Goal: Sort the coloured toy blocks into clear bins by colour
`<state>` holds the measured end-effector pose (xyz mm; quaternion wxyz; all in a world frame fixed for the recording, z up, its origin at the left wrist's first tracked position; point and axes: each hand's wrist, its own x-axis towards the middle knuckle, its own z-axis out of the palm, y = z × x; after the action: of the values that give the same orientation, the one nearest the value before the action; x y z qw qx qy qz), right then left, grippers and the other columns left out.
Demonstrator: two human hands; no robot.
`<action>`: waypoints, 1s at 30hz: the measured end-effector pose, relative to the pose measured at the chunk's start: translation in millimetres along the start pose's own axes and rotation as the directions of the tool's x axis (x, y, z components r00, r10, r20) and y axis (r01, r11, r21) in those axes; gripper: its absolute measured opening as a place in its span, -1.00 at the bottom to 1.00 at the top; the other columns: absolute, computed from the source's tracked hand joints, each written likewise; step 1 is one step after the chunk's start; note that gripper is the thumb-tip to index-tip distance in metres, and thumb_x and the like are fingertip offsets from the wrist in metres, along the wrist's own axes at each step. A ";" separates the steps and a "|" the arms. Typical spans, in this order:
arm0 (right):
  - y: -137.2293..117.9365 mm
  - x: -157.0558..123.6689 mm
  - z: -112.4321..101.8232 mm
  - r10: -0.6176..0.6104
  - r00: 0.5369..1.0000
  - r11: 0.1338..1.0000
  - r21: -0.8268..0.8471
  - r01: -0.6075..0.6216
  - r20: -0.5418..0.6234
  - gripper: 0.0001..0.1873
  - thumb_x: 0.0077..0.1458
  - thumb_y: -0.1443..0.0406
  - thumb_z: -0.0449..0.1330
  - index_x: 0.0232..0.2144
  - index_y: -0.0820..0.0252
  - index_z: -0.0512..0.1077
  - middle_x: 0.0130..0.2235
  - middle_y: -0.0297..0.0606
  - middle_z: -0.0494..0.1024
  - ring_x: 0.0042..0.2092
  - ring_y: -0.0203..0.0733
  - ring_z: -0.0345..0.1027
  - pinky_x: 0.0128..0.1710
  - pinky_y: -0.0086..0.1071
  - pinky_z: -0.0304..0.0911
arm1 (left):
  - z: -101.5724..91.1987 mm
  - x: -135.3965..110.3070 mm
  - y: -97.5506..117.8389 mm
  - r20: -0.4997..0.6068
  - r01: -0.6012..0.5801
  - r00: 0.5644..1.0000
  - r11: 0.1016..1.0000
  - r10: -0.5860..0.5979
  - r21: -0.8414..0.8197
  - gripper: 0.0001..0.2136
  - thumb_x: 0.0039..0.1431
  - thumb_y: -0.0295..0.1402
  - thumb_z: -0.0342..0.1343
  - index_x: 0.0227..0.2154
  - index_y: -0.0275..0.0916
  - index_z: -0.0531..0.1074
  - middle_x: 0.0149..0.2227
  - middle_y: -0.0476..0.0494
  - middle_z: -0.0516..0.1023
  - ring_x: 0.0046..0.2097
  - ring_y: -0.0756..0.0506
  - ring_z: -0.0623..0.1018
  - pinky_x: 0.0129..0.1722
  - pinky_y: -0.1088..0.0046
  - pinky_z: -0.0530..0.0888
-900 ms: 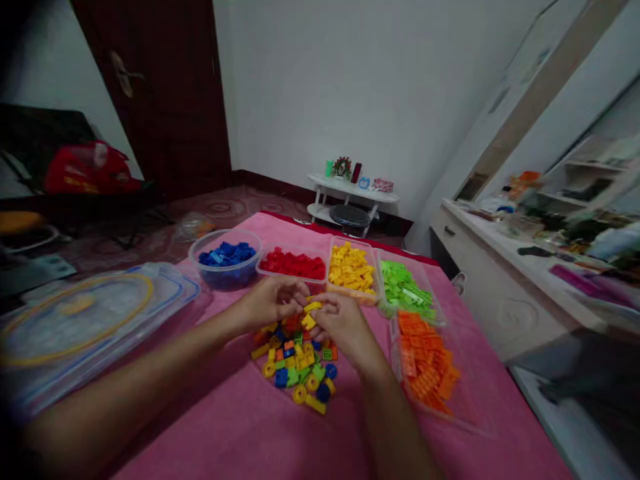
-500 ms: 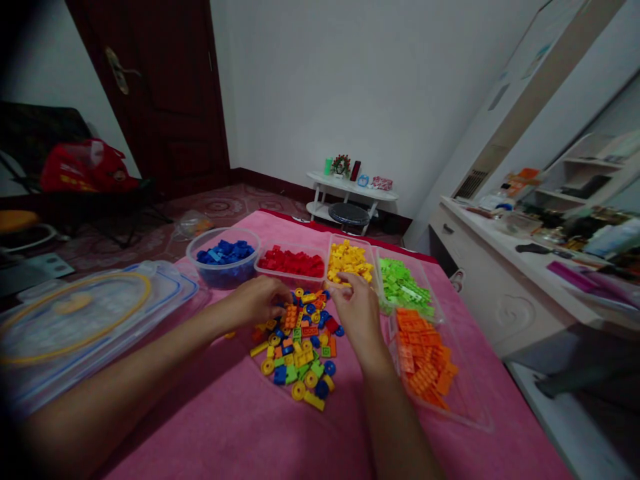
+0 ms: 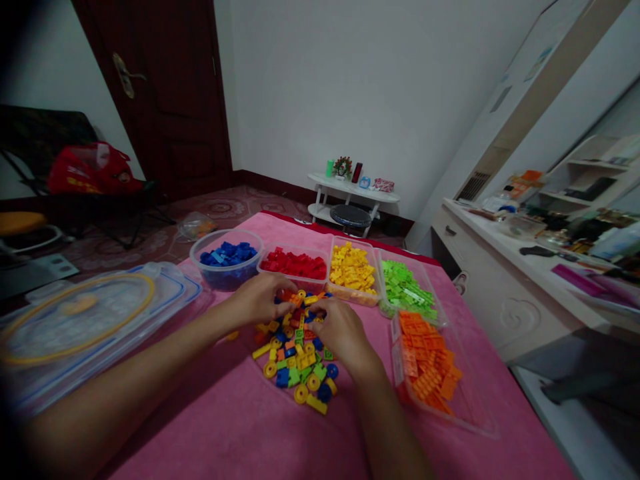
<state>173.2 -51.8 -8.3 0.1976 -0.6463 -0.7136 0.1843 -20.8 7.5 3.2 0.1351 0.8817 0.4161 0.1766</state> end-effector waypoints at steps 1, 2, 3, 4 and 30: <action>0.5 -0.9 -1.4 0.003 1.000 1.000 -0.015 -0.002 0.019 -0.70 -0.08 0.36 0.22 -0.22 0.16 0.54 -0.22 -0.23 0.59 -0.23 -0.18 0.42 -0.28 -0.41 0.21 | -2.8 1.0 -2.3 -0.042 0.011 0.999 1.000 -0.011 -0.001 -0.69 0.02 -0.27 0.12 -0.16 -0.19 0.53 -0.20 -0.17 0.58 -0.18 -0.15 0.53 -0.18 0.37 0.41; 1.3 -1.7 -2.0 0.002 0.999 0.999 -0.033 -0.001 0.040 -0.71 -0.10 0.37 0.22 -0.24 0.15 0.54 -0.25 -0.25 0.59 -0.25 -0.18 0.42 -0.31 -0.42 0.20 | -5.4 1.9 -4.4 -0.080 0.019 0.997 1.000 -0.019 0.001 -0.70 0.02 -0.28 0.12 -0.16 -0.19 0.53 -0.19 -0.17 0.57 -0.18 -0.15 0.52 -0.18 0.37 0.41; 2.5 -2.2 -2.0 -0.003 0.998 0.999 -0.051 0.006 0.063 -0.73 -0.11 0.37 0.22 -0.27 0.15 0.54 -0.28 -0.26 0.59 -0.27 -0.19 0.42 -0.33 -0.42 0.19 | -7.7 2.5 -6.1 -0.108 0.025 0.994 1.000 -0.025 0.002 -0.70 0.01 -0.31 0.11 -0.16 -0.20 0.53 -0.19 -0.18 0.57 -0.18 -0.15 0.52 -0.18 0.36 0.41; 3.5 -2.5 -1.2 -0.012 0.997 0.998 -0.063 0.017 0.080 -0.74 -0.13 0.38 0.23 -0.29 0.14 0.55 -0.30 -0.27 0.59 -0.29 -0.19 0.42 -0.34 -0.42 0.19 | -9.6 2.8 -7.2 -0.124 0.025 0.992 1.000 -0.025 -0.003 -0.70 0.00 -0.33 0.11 -0.17 -0.21 0.54 -0.20 -0.18 0.57 -0.17 -0.15 0.52 -0.18 0.36 0.41; 47.8 -51.5 -132.9 0.245 0.899 0.883 -0.299 -0.362 -0.364 -0.74 -0.09 0.13 0.22 -0.37 0.13 0.57 -0.44 -0.17 0.57 -0.45 -0.12 0.41 -0.49 -0.34 0.17 | 14.7 -5.6 28.4 0.147 -0.024 0.984 0.898 0.098 -0.438 -0.80 0.07 -0.42 0.10 -0.23 -0.25 0.51 -0.26 -0.10 0.59 -0.24 -0.07 0.53 -0.21 0.42 0.43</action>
<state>287.5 -97.4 78.2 0.1558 -0.7973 -0.5825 -0.0261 1.6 -15.8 -0.2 0.3569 0.8536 0.3255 0.1952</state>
